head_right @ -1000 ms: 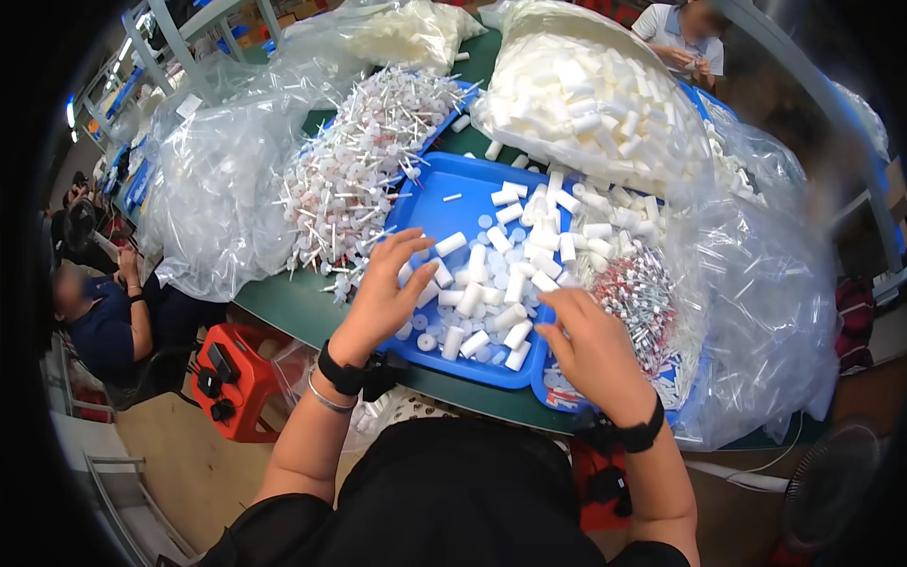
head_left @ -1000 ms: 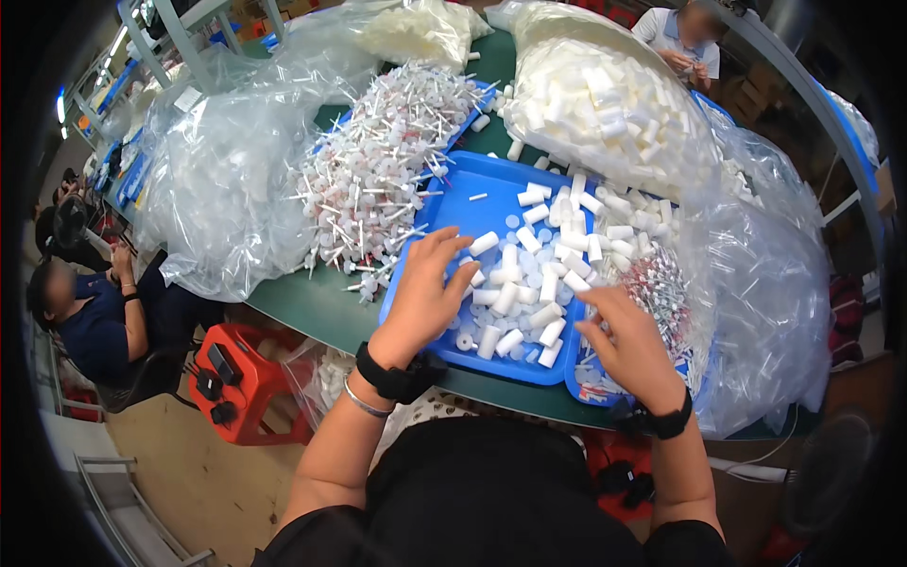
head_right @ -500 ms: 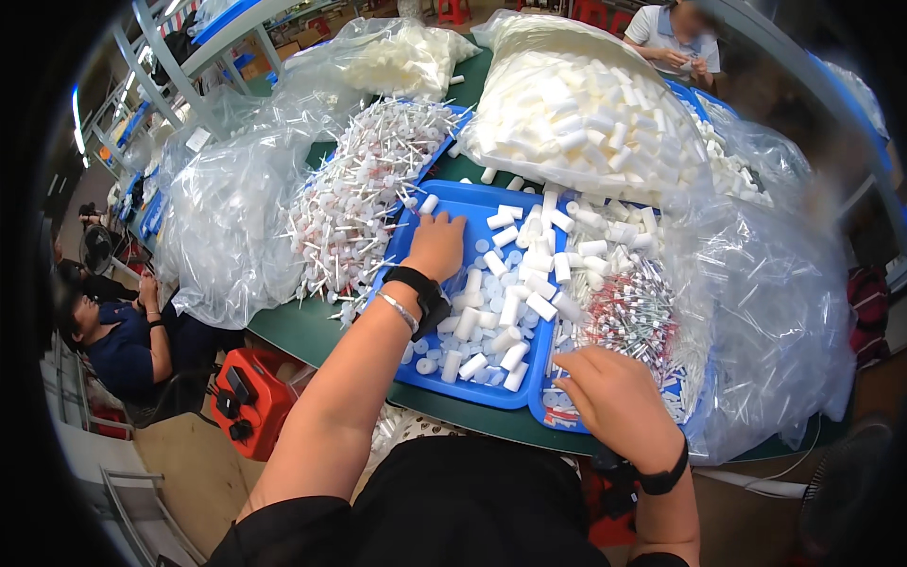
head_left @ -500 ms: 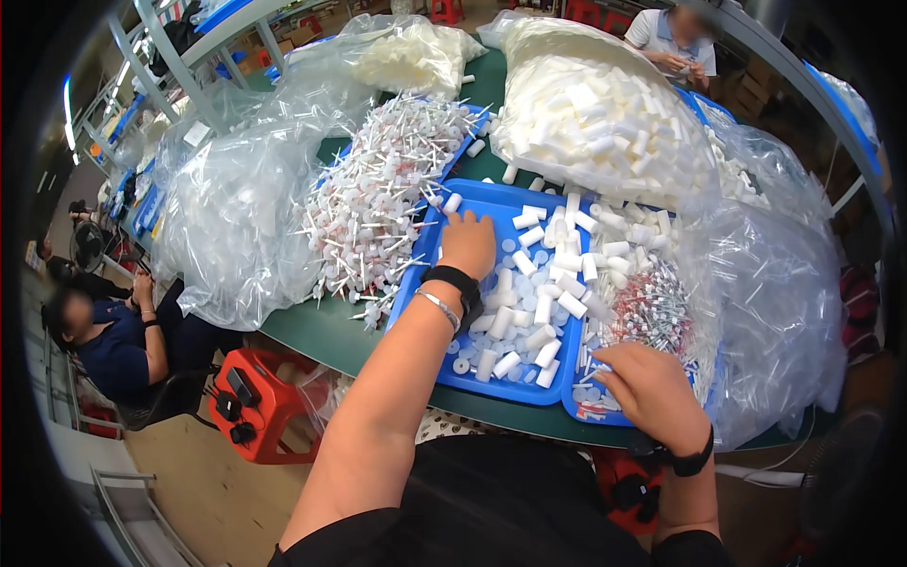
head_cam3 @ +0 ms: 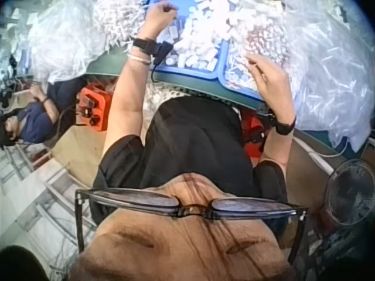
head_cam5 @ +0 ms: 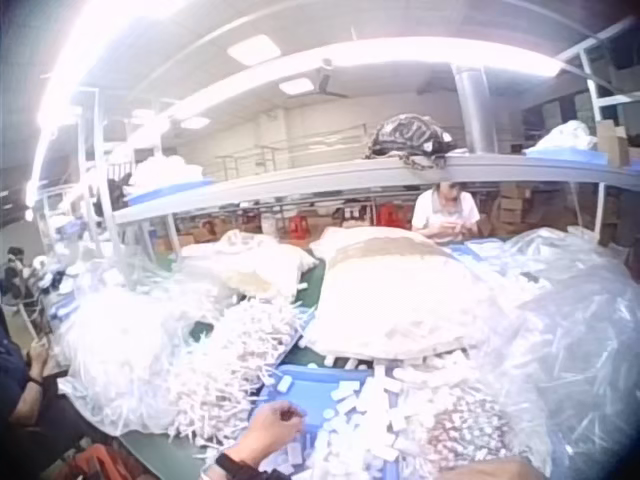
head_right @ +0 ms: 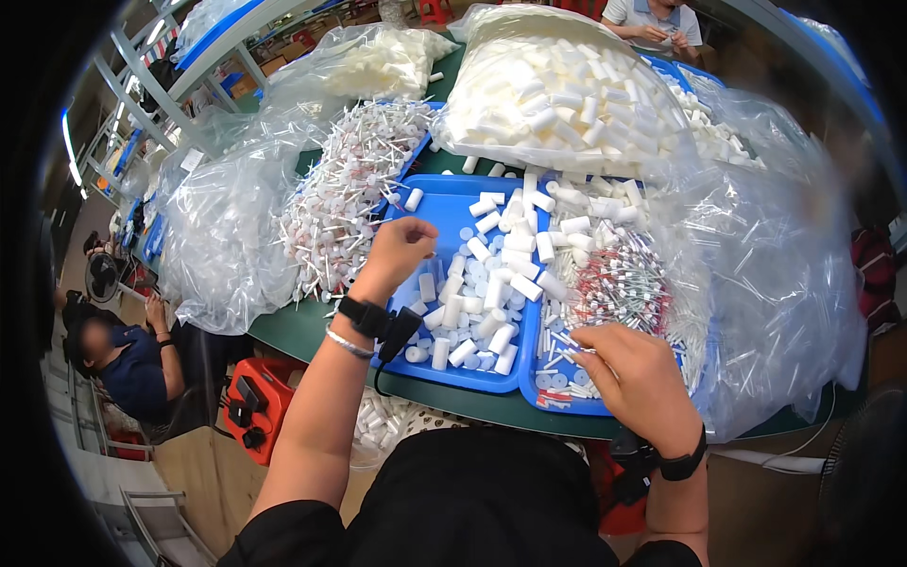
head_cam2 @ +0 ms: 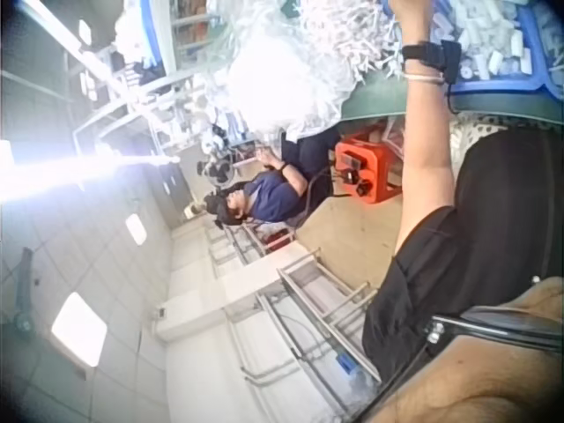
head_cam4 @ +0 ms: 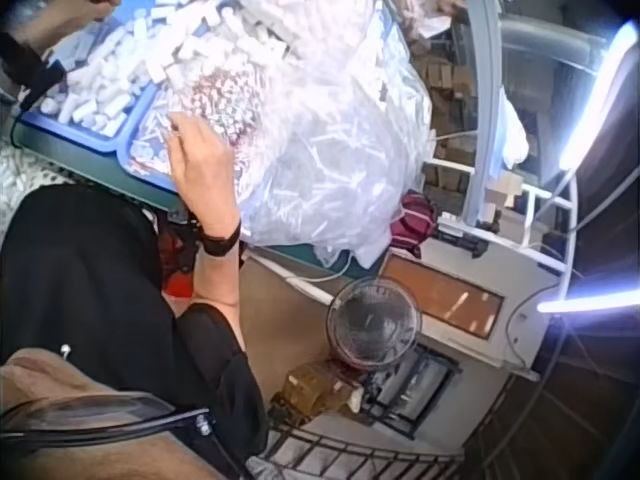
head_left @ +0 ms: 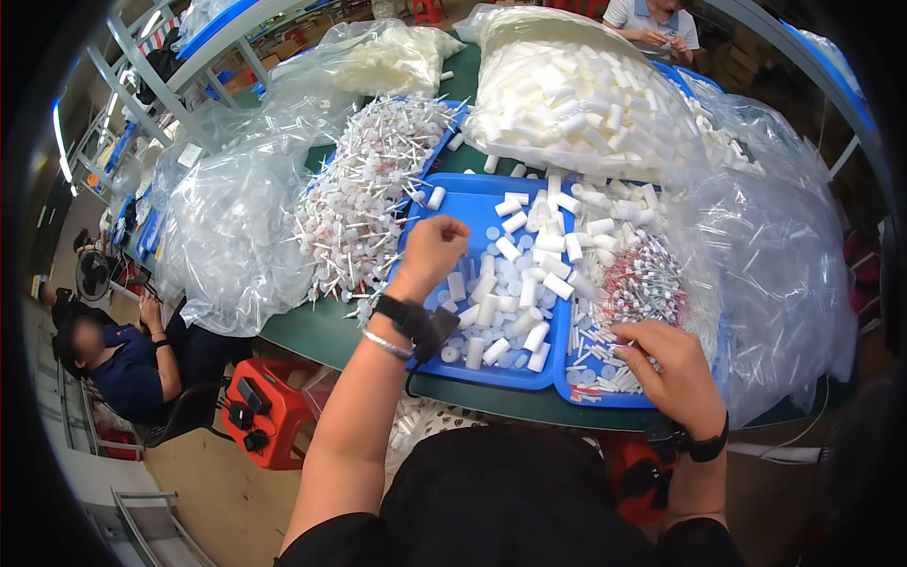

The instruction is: The person assembles cotton swabs by inserting a thin stick into a white cylindrical foam piece. They pick up the components from a blue tray, insert the stick into the foam, and place the finished swab into a pile on the table. The process is repeated continuously throughout the video.

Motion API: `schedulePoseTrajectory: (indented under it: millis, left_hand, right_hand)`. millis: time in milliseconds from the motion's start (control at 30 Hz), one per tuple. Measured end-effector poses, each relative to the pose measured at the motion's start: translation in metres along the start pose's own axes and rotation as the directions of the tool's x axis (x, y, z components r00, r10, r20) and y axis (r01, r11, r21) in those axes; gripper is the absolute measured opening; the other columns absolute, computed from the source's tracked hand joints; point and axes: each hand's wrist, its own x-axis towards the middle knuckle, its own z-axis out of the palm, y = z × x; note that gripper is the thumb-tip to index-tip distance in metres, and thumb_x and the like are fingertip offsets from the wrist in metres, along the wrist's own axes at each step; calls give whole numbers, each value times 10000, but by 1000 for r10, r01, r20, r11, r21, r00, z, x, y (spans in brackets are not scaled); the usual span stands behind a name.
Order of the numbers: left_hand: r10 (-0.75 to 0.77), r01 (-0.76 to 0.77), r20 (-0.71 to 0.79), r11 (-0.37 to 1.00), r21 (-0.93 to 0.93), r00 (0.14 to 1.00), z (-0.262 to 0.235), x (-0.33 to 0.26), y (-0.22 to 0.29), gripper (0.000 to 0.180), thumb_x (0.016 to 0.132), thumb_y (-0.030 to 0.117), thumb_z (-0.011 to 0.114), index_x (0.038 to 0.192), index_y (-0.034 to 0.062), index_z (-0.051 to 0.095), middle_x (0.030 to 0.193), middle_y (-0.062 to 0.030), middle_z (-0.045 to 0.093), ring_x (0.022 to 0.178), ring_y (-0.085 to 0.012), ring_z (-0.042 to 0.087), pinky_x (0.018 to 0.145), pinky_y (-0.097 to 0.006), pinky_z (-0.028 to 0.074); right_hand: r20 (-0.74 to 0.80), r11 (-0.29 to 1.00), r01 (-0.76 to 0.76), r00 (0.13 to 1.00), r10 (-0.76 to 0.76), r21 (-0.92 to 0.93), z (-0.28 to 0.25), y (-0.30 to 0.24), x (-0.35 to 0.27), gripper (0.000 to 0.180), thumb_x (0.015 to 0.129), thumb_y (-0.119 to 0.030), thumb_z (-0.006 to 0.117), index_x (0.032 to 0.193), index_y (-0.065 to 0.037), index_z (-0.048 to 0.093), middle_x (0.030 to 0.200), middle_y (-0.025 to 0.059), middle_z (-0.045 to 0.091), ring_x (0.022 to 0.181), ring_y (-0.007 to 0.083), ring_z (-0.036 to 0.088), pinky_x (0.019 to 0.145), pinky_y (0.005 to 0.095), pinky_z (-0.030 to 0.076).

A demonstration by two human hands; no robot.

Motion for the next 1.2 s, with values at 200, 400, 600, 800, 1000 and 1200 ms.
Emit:
schedulePoseTrajectory:
  millis: [200, 400, 600, 800, 1000, 1200]
  left_hand:
    - [113, -116, -146, 993, -10, 983, -7, -80, 25, 153, 910, 51, 659, 1042, -24, 679, 893, -60, 678, 784, -132, 633, 703, -274, 512]
    - [307, -273, -121, 933, 237, 944, 7, -168, 38, 130, 878, 45, 689, 1006, 26, 675, 903, -108, 643, 792, -246, 633, 685, -343, 505]
    - [355, -311, -103, 902, 301, 929, -2, -191, 21, 166, 845, 92, 748, 985, 30, 683, 980, -105, 656, 942, -309, 599, 836, -406, 480]
    - [396, -380, 10, 871, 311, 918, -13, -187, 8, 227, 840, 158, 772, 1005, 38, 673, 981, -103, 662, 932, -316, 596, 837, -402, 478]
    - [438, -468, 169, 845, 258, 883, -13, -174, 14, 256, 873, 139, 734, 1098, 53, 650, 1021, -121, 682, 935, -331, 640, 805, -407, 514]
    - [283, -286, 38, 952, 112, 958, -16, -165, 6, 258, 890, 99, 729, 1131, 31, 669, 945, -129, 695, 819, -259, 659, 743, -340, 522]
  right_hand:
    - [161, 962, 272, 949, -273, 26, 16, -15, 73, 142, 908, -137, 659, 987, -29, 707, 906, 168, 704, 795, 365, 676, 701, 432, 528]
    - [349, 953, 301, 898, -269, -39, 118, -2, 197, 164, 877, -167, 646, 921, -28, 722, 874, 203, 706, 865, 403, 678, 747, 455, 545]
    - [435, 767, 376, 889, -142, -520, 214, 7, 219, 133, 790, -83, 646, 848, -81, 766, 916, 168, 743, 881, 314, 732, 725, 454, 568]
    - [436, 697, 506, 849, -298, -509, 220, 5, 219, 91, 748, -89, 658, 763, -87, 748, 810, 142, 724, 809, 321, 721, 707, 459, 550]
    - [241, 899, 331, 933, -267, -285, 145, -10, 207, 86, 750, -95, 647, 806, -30, 649, 778, 190, 676, 762, 405, 662, 672, 475, 514]
    - [142, 986, 84, 988, -63, -143, 32, -11, 98, 97, 829, -30, 631, 896, 18, 580, 796, 196, 623, 737, 372, 629, 668, 420, 495]
